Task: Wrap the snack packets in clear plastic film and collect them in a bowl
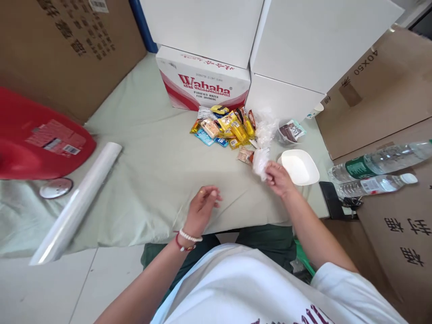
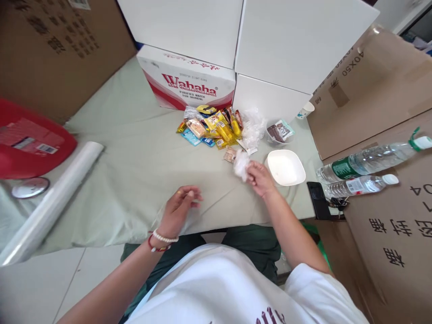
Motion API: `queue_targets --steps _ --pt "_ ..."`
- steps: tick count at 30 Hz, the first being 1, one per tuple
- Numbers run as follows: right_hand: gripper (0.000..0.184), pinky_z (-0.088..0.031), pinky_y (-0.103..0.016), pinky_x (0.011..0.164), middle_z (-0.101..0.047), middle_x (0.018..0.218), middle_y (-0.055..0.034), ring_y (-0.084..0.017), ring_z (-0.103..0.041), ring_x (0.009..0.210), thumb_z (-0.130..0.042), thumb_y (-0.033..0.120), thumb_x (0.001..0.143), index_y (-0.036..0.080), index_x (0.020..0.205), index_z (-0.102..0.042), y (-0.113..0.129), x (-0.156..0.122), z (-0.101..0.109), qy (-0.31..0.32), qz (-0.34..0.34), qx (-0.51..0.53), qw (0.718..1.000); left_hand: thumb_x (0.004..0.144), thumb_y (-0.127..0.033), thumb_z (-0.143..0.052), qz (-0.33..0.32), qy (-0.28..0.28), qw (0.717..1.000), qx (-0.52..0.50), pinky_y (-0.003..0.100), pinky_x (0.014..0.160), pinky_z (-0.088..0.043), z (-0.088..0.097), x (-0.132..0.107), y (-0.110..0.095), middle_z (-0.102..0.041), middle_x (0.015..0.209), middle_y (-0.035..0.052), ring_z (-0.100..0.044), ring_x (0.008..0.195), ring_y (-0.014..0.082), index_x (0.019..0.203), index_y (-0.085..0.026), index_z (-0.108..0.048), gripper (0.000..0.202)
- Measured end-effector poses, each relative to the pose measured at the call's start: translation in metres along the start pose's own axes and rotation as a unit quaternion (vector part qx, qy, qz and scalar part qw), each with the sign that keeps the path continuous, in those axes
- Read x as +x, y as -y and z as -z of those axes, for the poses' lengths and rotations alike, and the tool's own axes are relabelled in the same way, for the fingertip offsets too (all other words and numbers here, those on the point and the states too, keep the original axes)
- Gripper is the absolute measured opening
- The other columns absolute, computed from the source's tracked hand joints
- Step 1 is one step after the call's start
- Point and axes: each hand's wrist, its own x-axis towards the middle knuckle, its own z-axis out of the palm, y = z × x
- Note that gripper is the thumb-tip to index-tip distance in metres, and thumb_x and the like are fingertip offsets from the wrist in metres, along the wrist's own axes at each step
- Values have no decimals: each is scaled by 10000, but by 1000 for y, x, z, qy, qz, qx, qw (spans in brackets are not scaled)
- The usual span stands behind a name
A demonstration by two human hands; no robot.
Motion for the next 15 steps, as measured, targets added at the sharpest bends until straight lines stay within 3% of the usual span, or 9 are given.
queue_targets --steps 3,5,7,10,12,15 --pt "372 -181 -218 419 -409 500 87 -75 -282 446 -788 400 640 243 664 -453 -40 -23 -37 -13 16 -47 999 765 -576 -833 113 28 980 -161 424 841 -629 -25 14 -10 -506 1433 122 -644 1171 254 1347 -299 -528 713" --pt "363 -225 -228 447 -429 518 78 -85 -308 468 -775 436 683 240 655 -470 -55 -36 -54 11 33 -80 996 692 -490 -913 154 37 964 -212 438 868 -623 -33 21 -12 -439 1516 125 -615 1213 259 1422 -345 -465 868" --pt "361 -258 -230 478 -446 551 71 -90 -331 498 -775 463 715 233 660 -503 -61 -45 -61 64 39 -110 991 634 -402 -955 163 51 957 -233 392 841 -618 -33 26 -9 -521 1435 109 -634 1133 235 1374 -312 -520 863" --pt "329 -316 -235 517 -529 628 46 -102 -391 542 -748 521 779 219 751 -620 -55 -44 -49 119 47 -166 978 582 -348 -965 144 42 961 -234 325 761 -597 -25 28 0 -644 1173 58 -651 955 185 1164 -225 -632 682" --pt "341 -362 -245 543 -580 679 24 -119 -441 571 -694 556 829 216 827 -667 -43 -30 -30 67 76 -220 970 587 -347 -954 133 10 965 -225 302 751 -579 -18 26 6 -659 1081 27 -648 911 162 1088 -213 -633 610" --pt "354 -469 -292 659 -670 862 -32 -172 -566 710 -649 549 854 217 974 -674 -20 12 0 -135 152 -324 924 600 -332 -946 131 -27 966 -220 292 780 -568 -9 23 11 -664 1070 3 -656 944 152 1083 -234 -577 616"
